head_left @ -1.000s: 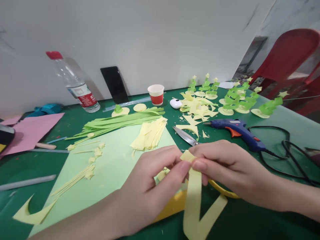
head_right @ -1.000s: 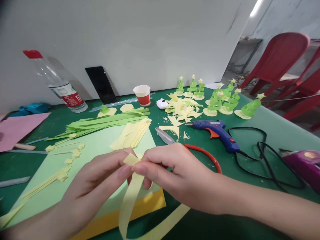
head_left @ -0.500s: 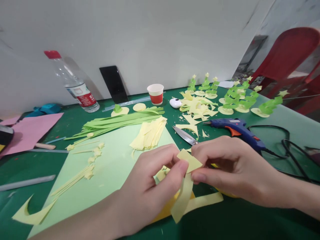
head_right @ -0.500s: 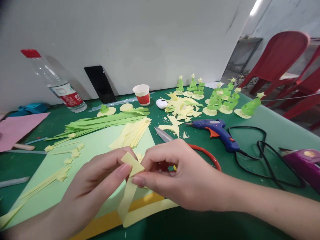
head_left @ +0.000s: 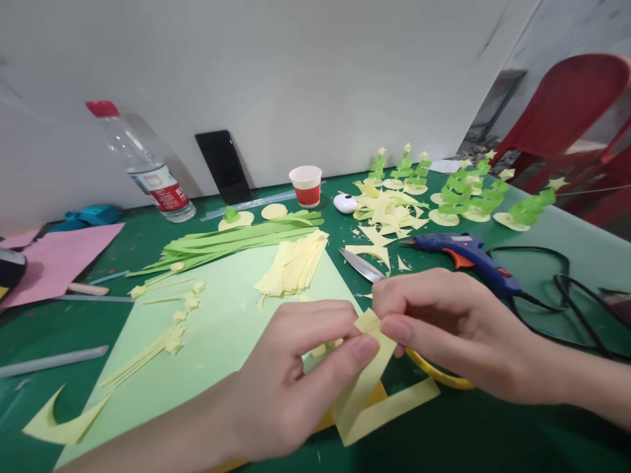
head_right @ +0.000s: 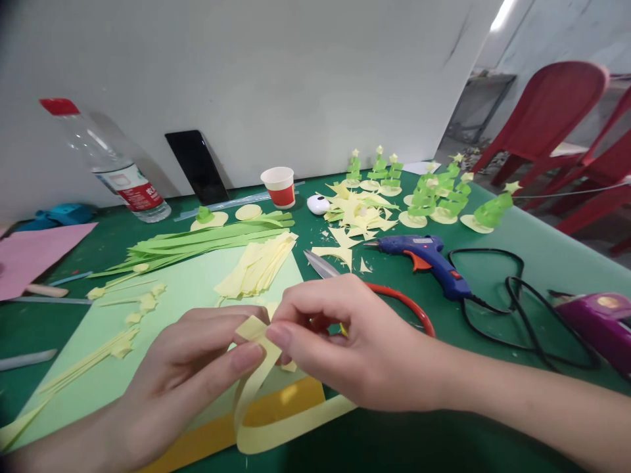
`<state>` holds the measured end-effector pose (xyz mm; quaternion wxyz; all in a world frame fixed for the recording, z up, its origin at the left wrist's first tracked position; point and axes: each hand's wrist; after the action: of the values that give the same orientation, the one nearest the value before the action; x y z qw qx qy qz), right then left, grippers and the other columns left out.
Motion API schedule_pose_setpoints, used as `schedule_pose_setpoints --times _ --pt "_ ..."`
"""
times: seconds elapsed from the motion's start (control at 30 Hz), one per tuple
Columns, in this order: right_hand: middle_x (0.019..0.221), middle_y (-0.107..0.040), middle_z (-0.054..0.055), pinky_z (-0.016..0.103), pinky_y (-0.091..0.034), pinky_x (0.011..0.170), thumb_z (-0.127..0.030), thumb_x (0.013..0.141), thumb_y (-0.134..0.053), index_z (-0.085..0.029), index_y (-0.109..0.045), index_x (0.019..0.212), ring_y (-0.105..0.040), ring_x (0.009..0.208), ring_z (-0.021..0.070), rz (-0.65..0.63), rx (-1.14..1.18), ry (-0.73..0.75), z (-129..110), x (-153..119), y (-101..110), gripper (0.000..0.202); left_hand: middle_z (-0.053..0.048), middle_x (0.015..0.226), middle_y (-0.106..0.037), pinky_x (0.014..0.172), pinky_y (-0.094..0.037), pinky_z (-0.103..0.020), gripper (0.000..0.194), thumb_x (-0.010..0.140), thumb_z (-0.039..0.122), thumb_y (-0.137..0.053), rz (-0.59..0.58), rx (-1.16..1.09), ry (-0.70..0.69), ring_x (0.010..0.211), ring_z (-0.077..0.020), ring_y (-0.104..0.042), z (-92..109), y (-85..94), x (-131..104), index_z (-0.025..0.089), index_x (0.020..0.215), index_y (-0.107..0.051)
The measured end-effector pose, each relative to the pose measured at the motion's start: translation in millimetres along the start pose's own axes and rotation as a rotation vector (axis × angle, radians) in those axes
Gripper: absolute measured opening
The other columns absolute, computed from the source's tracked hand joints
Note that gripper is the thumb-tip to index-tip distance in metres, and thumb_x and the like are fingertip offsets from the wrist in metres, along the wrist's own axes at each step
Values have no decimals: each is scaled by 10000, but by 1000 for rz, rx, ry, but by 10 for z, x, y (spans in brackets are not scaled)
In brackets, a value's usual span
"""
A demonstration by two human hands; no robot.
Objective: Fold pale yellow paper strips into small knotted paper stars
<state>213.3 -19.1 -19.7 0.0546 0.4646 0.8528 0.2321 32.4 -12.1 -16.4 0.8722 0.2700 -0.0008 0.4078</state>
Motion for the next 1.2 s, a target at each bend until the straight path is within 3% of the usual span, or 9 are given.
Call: schedule_pose_setpoints --times 0.23,0.4,0.67,0.8,0.97,1.2 --pt "572 -440 -44 171 -280 424 -165 873 -451 -183 -412 612 -394 517 61 9 130 112 -32 64 -73 265 45 504 -322 444 -291 -234 254 811 138 -308 65 -24 -23 455 -99 -350 -43 -57 22 199 566 -340" --pt "579 -459 -39 175 -290 432 -194 884 -448 -179 -443 624 -395 512 64 16 62 117 13 64 -73 260 50 480 -320 445 -286 -227 323 837 157 -292 45 -73 53 444 -85 -330 -70 -69 22 191 516 -282" --pt "593 -498 -11 213 -352 499 -434 892 -439 -172 -538 670 -440 561 101 -85 -143 118 117 100 -44 358 35 525 -388 474 -298 -238 295 838 222 -303 51 -19 136 502 -102 -394 -124 -70 17 197 544 -296" --pt "595 -478 -19 212 -348 507 -399 899 -434 -174 -503 657 -422 555 97 -122 -106 163 124 157 -90 337 45 572 -347 494 -294 -226 308 876 268 -335 4 -51 215 530 -101 -353 -121 6 -83 192 578 -326" --pt "598 -420 -33 202 -313 493 -243 899 -410 -179 -426 638 -369 527 82 -147 -45 205 131 259 -142 269 47 608 -398 537 -310 -209 277 885 260 -381 -55 -122 310 570 -99 -387 -161 84 -258 180 623 -422" --pt "592 -400 -38 208 -306 498 -212 886 -406 -182 -408 635 -355 530 86 -248 15 161 257 425 -245 253 32 618 -418 550 -319 -234 203 803 271 -469 68 -127 394 601 -121 -404 -370 67 -371 171 626 -459"
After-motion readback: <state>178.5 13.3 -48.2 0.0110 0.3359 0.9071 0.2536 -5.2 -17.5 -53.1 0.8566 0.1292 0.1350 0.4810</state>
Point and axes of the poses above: each hand's wrist, its own x-axis towards the middle knuckle, its own y-axis out of the back of the hand, z = x × y
